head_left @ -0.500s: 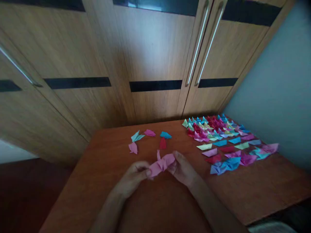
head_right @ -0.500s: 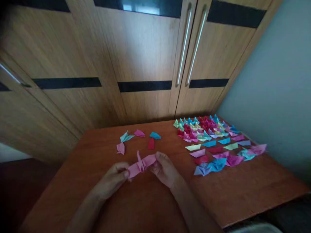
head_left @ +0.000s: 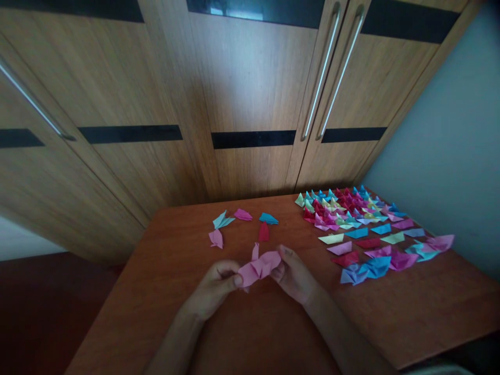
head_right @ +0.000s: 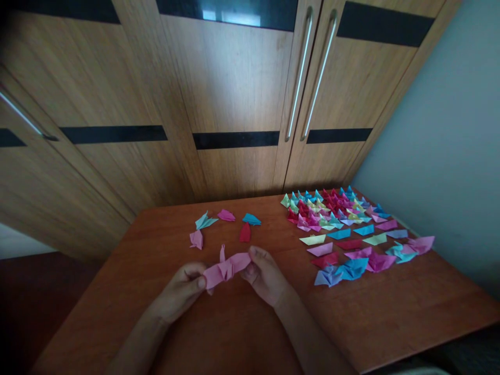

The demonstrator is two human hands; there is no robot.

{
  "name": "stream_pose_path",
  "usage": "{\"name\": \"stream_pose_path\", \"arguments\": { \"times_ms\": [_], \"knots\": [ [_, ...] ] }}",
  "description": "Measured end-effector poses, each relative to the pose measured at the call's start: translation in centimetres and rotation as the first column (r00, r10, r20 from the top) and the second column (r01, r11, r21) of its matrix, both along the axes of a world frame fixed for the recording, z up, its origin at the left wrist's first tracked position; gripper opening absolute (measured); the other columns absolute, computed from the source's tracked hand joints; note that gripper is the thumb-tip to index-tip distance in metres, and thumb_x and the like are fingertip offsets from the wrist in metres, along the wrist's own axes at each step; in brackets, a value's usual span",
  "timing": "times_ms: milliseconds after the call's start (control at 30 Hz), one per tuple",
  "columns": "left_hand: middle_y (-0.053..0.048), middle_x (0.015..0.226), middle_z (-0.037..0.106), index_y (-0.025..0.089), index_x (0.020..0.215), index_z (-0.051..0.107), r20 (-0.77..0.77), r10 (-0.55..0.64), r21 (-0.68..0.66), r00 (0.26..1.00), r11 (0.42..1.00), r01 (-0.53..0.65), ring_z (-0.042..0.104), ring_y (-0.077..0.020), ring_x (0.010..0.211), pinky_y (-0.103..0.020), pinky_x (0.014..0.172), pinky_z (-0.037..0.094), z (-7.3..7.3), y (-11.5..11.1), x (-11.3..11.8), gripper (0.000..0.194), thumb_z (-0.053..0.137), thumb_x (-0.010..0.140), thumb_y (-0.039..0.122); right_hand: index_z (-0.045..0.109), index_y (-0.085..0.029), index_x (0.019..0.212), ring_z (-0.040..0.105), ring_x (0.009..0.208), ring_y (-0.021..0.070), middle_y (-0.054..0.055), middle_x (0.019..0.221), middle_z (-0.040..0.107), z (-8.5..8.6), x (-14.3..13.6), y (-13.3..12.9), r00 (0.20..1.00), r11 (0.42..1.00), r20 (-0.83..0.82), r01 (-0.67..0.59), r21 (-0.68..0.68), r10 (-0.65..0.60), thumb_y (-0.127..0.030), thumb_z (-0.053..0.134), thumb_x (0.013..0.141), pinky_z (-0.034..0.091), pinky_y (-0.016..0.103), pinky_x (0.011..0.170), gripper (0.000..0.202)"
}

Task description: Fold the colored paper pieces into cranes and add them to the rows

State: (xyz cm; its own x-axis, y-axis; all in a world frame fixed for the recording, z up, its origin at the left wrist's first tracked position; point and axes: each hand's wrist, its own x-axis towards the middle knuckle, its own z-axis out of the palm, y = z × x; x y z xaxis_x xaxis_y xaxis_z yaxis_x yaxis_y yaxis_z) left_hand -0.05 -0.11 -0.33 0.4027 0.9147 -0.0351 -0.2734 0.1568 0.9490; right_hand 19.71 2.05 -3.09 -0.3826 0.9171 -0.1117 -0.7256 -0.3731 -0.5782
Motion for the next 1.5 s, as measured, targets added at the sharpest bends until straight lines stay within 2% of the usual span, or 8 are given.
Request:
{"name": "stream_pose_path", "arguments": {
  "times_ms": [167,300,433,667,933,1200,1400,1500],
  "knots": [
    [-0.001,0.063,0.062,0.015,0.071,0.069,-0.174,-0.014,0.009,0.985,1.0,0.015,0.052,-0.0117,0.061,-0.021,0.061,0.039,0.5,0.4,0.1,0.016,0.069,0.074,0.031,0.061,-0.015,0.075,0.055,0.06,0.0087,-0.001,0.069,0.062,0.7,0.2,0.2,0.997,0.999,0.076,-0.031,0.043,0.027,-0.03,0.064,0.079,0.043,0.021,0.056,0.016],
    [-0.001,0.068,0.062,0.015,0.078,0.068,-0.237,0.016,0.004,0.971,1.0,-0.015,0.053,-0.0121,0.065,-0.02,0.063,0.039,0.4,0.6,0.4,0.014,0.064,0.078,0.029,0.061,-0.016,0.075,0.059,0.065,0.01,0.0,0.074,0.065,0.9,0.1,0.4,0.989,0.997,0.13,0.071,0.037,-0.075,-0.031,0.067,0.077,0.045,0.022,0.058,0.016],
    [-0.002,0.072,0.063,0.015,0.079,0.067,-0.247,0.096,-0.021,0.964,0.994,-0.104,0.054,-0.0126,0.067,-0.021,0.063,0.04,0.1,0.9,0.6,0.016,0.062,0.08,0.031,0.062,-0.017,0.076,0.061,0.063,0.0093,0.0,0.072,0.066,0.7,0.0,0.6,0.973,0.988,0.173,0.154,0.0,-0.152,-0.034,0.07,0.073,0.041,0.018,0.052,0.02],
    [-0.002,0.074,0.063,0.015,0.078,0.066,-0.125,0.134,-0.1,0.983,0.984,-0.147,0.056,-0.012,0.069,-0.021,0.065,0.042,-0.3,0.9,0.8,0.013,0.064,0.079,0.028,0.062,-0.016,0.078,0.059,0.06,0.0072,0.0,0.072,0.066,0.5,-0.2,0.5,0.974,0.991,0.186,0.133,-0.02,-0.127,-0.036,0.069,0.074,0.039,0.016,0.05,0.021],
    [0.001,0.074,0.063,0.015,0.073,0.064,0.109,0.471,-0.295,0.875,0.856,-0.424,0.058,-0.0077,0.068,-0.018,0.067,0.046,-1.2,1.7,1.3,0.015,0.076,0.065,0.018,0.061,-0.017,0.08,0.062,0.068,0.0127,0.001,0.071,0.067,0.5,-0.6,0.4,0.745,0.968,0.623,0.129,0.216,-0.239,-0.036,0.068,0.073,0.043,0.02,0.055,0.022],
    [0.002,0.081,0.068,0.017,0.083,0.063,0.275,0.465,-0.349,0.841,0.864,-0.364,0.062,-0.007,0.07,-0.016,0.063,0.05,-1.3,1.3,2.5,0.015,0.072,0.071,0.015,0.06,-0.02,0.085,0.061,0.071,0.008,-0.001,0.081,0.066,0.0,-1.4,0.4,0.964,0.974,0.176,0.214,-0.068,-0.199,-0.029,0.07,0.073,0.042,0.014,0.053,0.018],
    [0.003,0.078,0.068,0.019,0.09,0.063,0.419,0.512,-0.413,0.75,0.843,-0.345,0.062,-0.0071,0.065,-0.016,0.059,0.051,-0.9,0.9,3.7,0.017,0.069,0.074,0.017,0.059,-0.017,0.078,0.044,0.048,0.0021,-0.005,0.066,0.057,0.3,-2.2,0.2,0.987,0.98,-0.071,0.136,-0.143,-0.147,-0.024,0.071,0.073,0.036,0.012,0.041,0.014],
    [0.001,0.08,0.067,0.019,0.102,0.063,0.418,0.464,-0.409,0.781,0.864,-0.294,0.063,-0.0087,0.067,-0.018,0.062,0.052,-0.8,0.5,4.0,0.03,0.069,0.074,0.015,0.057,-0.016,0.073,0.038,0.044,0.0011,-0.007,0.057,0.05,0.6,-2.7,0.0,0.986,0.986,-0.118,0.103,-0.134,-0.119,-0.023,0.07,0.074,0.037,0.011,0.043,0.014]
  ]
}}
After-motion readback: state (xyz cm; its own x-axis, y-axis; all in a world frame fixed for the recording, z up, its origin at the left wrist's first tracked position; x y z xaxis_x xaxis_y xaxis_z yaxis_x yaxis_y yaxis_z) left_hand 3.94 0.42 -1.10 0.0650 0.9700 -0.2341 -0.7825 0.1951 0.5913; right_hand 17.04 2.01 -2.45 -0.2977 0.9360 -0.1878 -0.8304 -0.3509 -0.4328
